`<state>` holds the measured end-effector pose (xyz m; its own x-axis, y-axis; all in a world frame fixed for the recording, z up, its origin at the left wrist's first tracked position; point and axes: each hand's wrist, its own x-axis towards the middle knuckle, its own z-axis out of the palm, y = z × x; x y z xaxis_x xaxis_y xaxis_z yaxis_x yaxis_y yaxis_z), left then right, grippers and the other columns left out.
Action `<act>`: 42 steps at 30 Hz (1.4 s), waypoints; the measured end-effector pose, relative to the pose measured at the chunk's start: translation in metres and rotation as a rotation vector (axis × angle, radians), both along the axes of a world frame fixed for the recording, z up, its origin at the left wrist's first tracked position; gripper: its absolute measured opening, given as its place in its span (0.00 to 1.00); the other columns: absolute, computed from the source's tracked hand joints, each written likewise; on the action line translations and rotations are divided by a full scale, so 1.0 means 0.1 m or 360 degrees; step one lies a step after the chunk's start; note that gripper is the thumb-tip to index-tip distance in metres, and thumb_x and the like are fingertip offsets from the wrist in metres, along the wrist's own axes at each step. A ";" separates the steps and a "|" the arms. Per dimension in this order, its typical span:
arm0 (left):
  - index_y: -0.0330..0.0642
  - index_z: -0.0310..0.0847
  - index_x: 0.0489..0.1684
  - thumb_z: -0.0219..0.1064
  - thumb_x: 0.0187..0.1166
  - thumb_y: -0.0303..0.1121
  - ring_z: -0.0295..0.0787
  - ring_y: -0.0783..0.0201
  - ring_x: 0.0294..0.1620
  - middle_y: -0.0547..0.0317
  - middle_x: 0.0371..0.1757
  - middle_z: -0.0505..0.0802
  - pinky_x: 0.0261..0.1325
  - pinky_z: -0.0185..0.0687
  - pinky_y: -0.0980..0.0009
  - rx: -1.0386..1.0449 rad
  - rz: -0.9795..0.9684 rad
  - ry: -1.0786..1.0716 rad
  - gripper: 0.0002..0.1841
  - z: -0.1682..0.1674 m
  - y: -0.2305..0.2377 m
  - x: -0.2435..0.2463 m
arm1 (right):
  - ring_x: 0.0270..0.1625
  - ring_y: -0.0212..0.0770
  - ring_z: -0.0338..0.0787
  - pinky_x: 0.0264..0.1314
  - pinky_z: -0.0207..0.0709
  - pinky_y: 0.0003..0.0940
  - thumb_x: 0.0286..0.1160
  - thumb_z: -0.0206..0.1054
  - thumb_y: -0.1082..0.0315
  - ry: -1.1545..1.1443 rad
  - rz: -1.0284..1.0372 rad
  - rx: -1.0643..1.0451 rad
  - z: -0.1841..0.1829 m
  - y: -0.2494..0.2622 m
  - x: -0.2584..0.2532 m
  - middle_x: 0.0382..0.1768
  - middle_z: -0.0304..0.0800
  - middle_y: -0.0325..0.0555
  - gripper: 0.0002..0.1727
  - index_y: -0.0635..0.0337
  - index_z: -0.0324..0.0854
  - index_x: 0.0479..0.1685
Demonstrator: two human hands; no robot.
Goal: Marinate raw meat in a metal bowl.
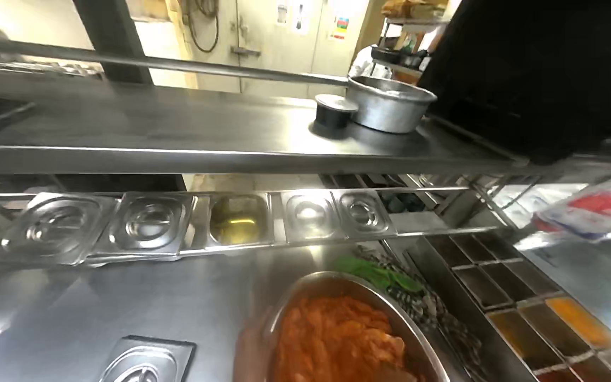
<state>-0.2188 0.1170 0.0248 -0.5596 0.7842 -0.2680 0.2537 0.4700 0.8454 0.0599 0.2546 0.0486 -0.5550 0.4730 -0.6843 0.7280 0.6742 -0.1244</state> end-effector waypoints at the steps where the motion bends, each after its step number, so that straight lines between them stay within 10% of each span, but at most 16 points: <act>1: 0.46 0.76 0.82 0.69 0.77 0.29 0.88 0.46 0.70 0.44 0.68 0.91 0.76 0.77 0.45 -0.0016 0.0066 -0.0007 0.29 0.00 0.02 0.07 | 0.71 0.74 0.81 0.68 0.73 0.75 0.71 0.74 0.52 0.0009 -0.0130 -0.0089 0.00 0.10 -0.29 0.70 0.81 0.73 0.41 0.54 0.67 0.87; 5: 0.39 0.77 0.80 0.68 0.77 0.29 0.89 0.39 0.67 0.37 0.66 0.91 0.75 0.76 0.38 0.0086 0.0284 0.0037 0.28 -0.07 0.08 0.19 | 0.79 0.70 0.76 0.77 0.67 0.72 0.73 0.72 0.44 0.0030 -0.0173 -0.0189 0.10 -0.10 -1.02 0.77 0.75 0.70 0.44 0.64 0.67 0.85; 13: 0.44 0.82 0.76 0.70 0.77 0.28 0.89 0.59 0.68 0.52 0.67 0.92 0.75 0.81 0.56 0.0254 0.0162 -0.0015 0.25 -0.19 -0.09 0.10 | 0.62 0.72 0.87 0.65 0.75 0.74 0.71 0.76 0.56 0.0025 0.0526 -0.0205 0.05 -0.21 -0.15 0.56 0.90 0.69 0.24 0.63 0.86 0.61; 24: 0.48 0.82 0.76 0.68 0.79 0.28 0.88 0.61 0.68 0.54 0.67 0.92 0.74 0.81 0.57 0.0242 0.0041 -0.0102 0.24 -0.20 -0.07 0.04 | 0.63 0.57 0.89 0.69 0.77 0.59 0.73 0.68 0.66 0.0892 -0.0112 -0.0065 0.75 0.18 -0.21 0.58 0.90 0.61 0.23 0.59 0.83 0.69; 30: 0.50 0.80 0.78 0.68 0.80 0.28 0.88 0.56 0.69 0.51 0.69 0.90 0.73 0.81 0.50 0.0110 -0.0092 -0.0142 0.25 -0.20 0.09 -0.05 | 0.82 0.70 0.72 0.78 0.64 0.74 0.76 0.70 0.69 0.0286 0.0868 -0.0124 0.29 -0.09 -1.06 0.74 0.80 0.64 0.27 0.51 0.80 0.77; 36: 0.46 0.84 0.73 0.71 0.70 0.21 0.93 0.60 0.58 0.53 0.59 0.95 0.64 0.87 0.55 0.0179 0.0382 -0.0083 0.27 -0.10 -0.23 0.22 | 0.91 0.70 0.58 0.74 0.71 0.73 0.80 0.59 0.35 0.0101 0.0188 0.0296 -0.18 0.50 -0.02 0.90 0.62 0.57 0.40 0.37 0.62 0.92; 39: 0.45 0.85 0.70 0.71 0.68 0.19 0.94 0.64 0.54 0.55 0.57 0.96 0.59 0.90 0.59 0.0241 0.0562 -0.0105 0.27 -0.06 -0.36 0.45 | 0.91 0.75 0.52 0.72 0.71 0.76 0.62 0.67 0.23 0.0022 -0.0242 0.0112 -0.09 -0.19 0.42 0.93 0.48 0.65 0.53 0.32 0.59 0.93; 42: 0.42 0.84 0.72 0.69 0.67 0.19 0.94 0.64 0.56 0.54 0.59 0.95 0.60 0.88 0.61 0.0252 0.0617 -0.0088 0.28 -0.04 -0.44 0.59 | 0.82 0.77 0.70 0.69 0.72 0.77 0.55 0.76 0.27 0.0014 -0.0362 -0.0202 0.11 -0.90 0.35 0.87 0.62 0.70 0.56 0.34 0.64 0.91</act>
